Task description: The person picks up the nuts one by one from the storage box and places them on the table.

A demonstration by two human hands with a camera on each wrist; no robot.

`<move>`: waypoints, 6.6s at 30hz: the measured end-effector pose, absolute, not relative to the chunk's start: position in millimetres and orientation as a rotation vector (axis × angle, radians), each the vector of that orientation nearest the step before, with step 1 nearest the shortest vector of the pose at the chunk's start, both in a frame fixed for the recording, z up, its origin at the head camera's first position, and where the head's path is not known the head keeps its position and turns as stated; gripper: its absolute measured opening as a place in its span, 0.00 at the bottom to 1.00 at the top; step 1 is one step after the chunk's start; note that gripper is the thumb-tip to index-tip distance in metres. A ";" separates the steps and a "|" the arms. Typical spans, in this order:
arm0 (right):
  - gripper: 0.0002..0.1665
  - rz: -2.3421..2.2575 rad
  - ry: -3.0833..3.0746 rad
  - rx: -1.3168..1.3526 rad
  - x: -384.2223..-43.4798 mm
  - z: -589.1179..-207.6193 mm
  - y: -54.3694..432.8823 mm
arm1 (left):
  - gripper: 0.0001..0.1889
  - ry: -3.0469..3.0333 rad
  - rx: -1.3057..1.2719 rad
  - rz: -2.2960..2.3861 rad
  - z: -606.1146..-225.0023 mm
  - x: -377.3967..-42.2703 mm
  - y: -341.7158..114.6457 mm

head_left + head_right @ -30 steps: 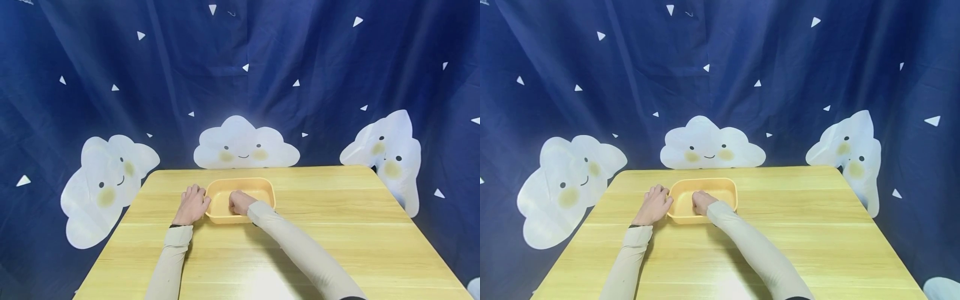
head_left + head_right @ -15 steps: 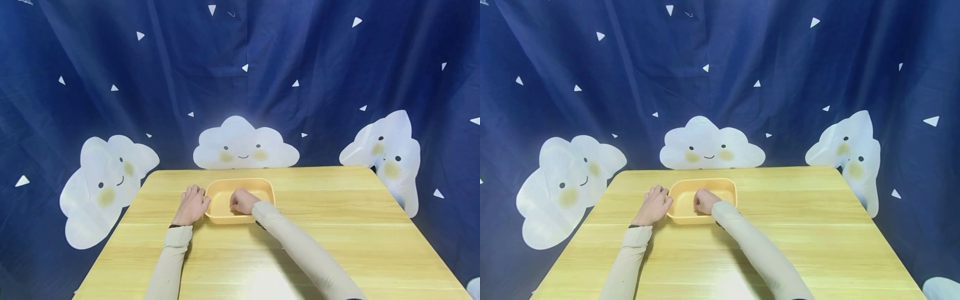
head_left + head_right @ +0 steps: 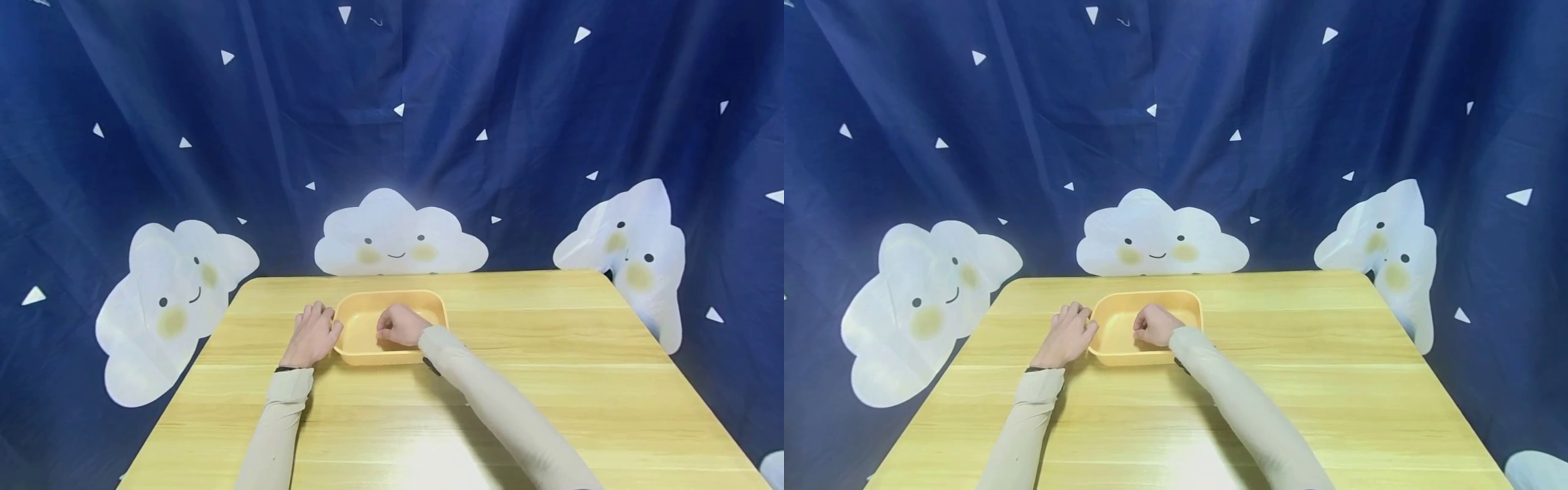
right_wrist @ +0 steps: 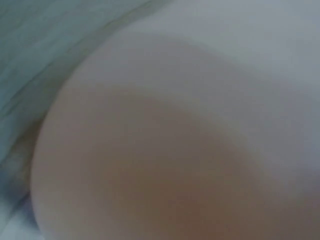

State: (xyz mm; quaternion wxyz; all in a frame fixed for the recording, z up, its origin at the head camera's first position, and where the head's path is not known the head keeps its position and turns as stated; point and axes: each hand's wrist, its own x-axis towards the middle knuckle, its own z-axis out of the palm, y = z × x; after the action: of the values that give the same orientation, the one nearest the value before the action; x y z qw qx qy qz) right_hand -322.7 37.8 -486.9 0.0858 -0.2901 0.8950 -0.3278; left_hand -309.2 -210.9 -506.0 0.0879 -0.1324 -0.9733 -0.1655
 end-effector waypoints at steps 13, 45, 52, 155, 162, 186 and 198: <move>0.04 -1.046 2.667 -0.830 -319.0 -483.9 42.8 | 0.13 -2.887 -0.395 -0.492 -505.6 -308.4 -211.3; 0.08 -1.414 2.601 -0.681 -311.7 -476.8 71.7 | 0.13 -2.886 -0.398 -0.520 -504.0 -306.6 -209.6; 0.08 -1.383 2.652 -0.665 -310.2 -475.1 77.8 | 0.13 -2.895 -0.400 -0.526 -503.9 -306.7 -210.3; 0.03 -1.000 2.810 -0.637 -308.1 -503.8 204.2 | 0.15 -2.907 -0.398 -0.528 -505.0 -307.7 -212.0; 0.02 -0.900 2.859 -0.715 -308.7 -504.2 203.1 | 0.14 -2.904 -0.404 -0.542 -503.1 -307.8 -211.9; 0.03 -0.921 2.909 -0.696 -301.2 -502.5 213.5 | 0.16 -2.894 -0.410 -0.554 -506.3 -310.1 -213.2; 0.03 -0.972 2.880 -0.669 -298.8 -500.3 213.1 | 0.15 -2.884 -0.427 -0.561 -506.5 -311.9 -214.2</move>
State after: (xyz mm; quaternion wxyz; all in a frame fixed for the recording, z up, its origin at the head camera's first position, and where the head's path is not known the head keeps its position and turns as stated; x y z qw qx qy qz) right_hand -298.8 213.1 -500.3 0.0145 -0.2148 0.9253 -0.3123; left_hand -311.9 -214.2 -506.5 0.0860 -0.1434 -0.9678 -0.1883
